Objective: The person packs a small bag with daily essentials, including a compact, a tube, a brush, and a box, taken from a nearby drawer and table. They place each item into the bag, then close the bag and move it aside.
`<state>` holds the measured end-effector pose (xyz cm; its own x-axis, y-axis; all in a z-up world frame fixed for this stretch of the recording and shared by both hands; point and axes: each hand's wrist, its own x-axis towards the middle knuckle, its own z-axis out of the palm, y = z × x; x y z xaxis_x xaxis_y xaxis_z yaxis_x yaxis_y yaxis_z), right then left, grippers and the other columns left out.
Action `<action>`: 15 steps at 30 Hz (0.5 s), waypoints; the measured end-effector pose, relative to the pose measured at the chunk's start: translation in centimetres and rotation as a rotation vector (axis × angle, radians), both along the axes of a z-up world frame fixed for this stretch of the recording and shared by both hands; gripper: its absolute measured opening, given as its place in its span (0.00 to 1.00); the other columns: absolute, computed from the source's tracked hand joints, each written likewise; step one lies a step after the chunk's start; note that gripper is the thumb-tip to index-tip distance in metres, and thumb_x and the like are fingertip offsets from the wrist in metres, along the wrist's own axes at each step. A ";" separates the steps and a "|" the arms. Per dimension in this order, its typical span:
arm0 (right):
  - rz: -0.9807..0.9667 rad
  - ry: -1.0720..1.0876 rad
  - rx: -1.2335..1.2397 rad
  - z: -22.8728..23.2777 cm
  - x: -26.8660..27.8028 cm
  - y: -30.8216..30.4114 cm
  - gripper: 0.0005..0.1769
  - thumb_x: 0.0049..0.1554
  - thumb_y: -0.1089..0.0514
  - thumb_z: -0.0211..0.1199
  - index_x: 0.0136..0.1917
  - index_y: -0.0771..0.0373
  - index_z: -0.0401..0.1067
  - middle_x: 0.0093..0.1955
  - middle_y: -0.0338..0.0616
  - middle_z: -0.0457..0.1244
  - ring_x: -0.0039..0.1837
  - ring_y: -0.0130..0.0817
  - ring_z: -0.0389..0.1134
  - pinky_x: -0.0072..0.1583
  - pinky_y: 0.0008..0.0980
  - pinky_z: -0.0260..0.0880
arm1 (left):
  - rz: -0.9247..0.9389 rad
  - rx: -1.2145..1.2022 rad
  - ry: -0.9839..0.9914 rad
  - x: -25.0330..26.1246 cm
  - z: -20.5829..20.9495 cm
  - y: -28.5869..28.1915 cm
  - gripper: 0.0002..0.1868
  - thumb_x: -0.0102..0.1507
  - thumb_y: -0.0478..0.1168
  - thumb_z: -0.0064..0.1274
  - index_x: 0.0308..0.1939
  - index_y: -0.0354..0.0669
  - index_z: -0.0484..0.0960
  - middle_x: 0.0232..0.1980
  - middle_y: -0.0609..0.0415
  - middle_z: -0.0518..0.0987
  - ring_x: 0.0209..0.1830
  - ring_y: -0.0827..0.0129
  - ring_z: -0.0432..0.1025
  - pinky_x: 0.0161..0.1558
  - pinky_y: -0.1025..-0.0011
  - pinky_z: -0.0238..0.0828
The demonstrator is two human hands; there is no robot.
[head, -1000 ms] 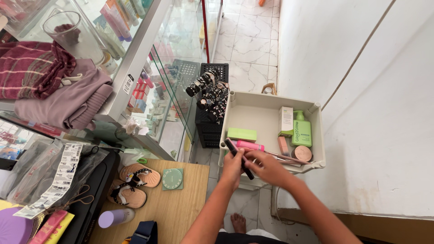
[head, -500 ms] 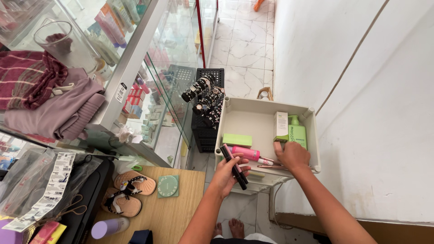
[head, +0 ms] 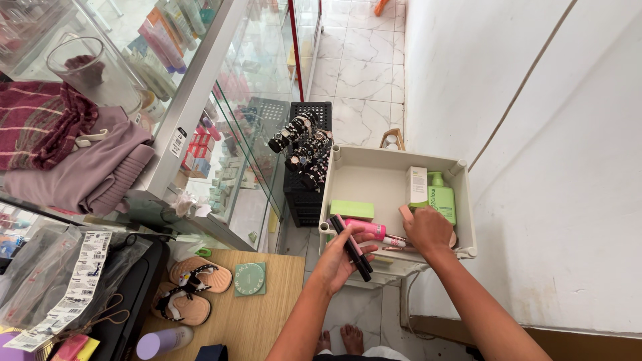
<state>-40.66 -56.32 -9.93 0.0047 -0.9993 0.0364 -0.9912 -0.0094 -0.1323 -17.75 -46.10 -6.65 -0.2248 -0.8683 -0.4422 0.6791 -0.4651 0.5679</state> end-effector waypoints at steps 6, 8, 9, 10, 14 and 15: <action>0.033 -0.432 -0.063 4.9 2.2 1.4 0.19 0.46 0.43 0.72 0.38 0.62 0.82 0.40 0.50 0.71 0.42 0.46 0.73 0.45 0.43 0.72 | -0.008 -0.017 0.010 -0.1 0.6 -0.1 0.23 0.70 0.57 0.42 0.57 0.45 0.76 0.55 0.51 0.82 0.52 0.60 0.79 0.54 0.59 0.78; 0.055 -0.526 0.009 6.6 3.2 2.3 0.20 0.45 0.42 0.73 0.39 0.62 0.82 0.35 0.50 0.69 0.39 0.44 0.72 0.44 0.41 0.71 | -0.020 -0.014 0.006 -0.1 0.6 -0.1 0.24 0.69 0.58 0.42 0.58 0.46 0.75 0.56 0.53 0.82 0.54 0.60 0.78 0.55 0.59 0.77; 0.062 -0.544 0.058 7.4 3.7 2.8 0.20 0.45 0.42 0.73 0.40 0.62 0.82 0.33 0.50 0.68 0.37 0.44 0.72 0.43 0.41 0.70 | -0.027 -0.013 0.004 -0.2 0.6 -0.2 0.24 0.69 0.58 0.42 0.59 0.47 0.75 0.56 0.53 0.82 0.55 0.60 0.77 0.55 0.59 0.76; 0.069 -0.563 0.107 8.2 4.2 3.2 0.21 0.45 0.42 0.73 0.40 0.62 0.81 0.31 0.51 0.67 0.36 0.44 0.71 0.41 0.41 0.69 | -0.020 -0.005 0.003 -0.2 0.5 -0.3 0.24 0.69 0.58 0.43 0.59 0.47 0.75 0.55 0.54 0.81 0.55 0.60 0.77 0.56 0.59 0.77; 0.133 -0.567 0.123 10.1 5.9 4.9 0.20 0.44 0.43 0.74 0.38 0.61 0.81 0.31 0.47 0.67 0.35 0.39 0.71 0.40 0.38 0.69 | 0.002 0.019 0.038 -0.4 0.0 -0.5 0.23 0.70 0.58 0.44 0.59 0.49 0.72 0.52 0.57 0.78 0.54 0.62 0.76 0.55 0.57 0.78; 0.138 -0.566 0.129 10.3 6.2 5.3 0.19 0.44 0.43 0.74 0.38 0.61 0.81 0.32 0.46 0.68 0.36 0.39 0.72 0.41 0.38 0.70 | 0.006 0.023 0.055 -0.5 -0.2 -0.6 0.22 0.70 0.58 0.44 0.59 0.49 0.70 0.50 0.58 0.77 0.53 0.63 0.76 0.55 0.56 0.78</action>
<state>-34.45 -50.99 0.33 0.1498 -0.9874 -0.0509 -0.7567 -0.0814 -0.6487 -18.24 -46.72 -6.80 -0.2440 -0.8594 -0.4494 0.7115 -0.4735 0.5192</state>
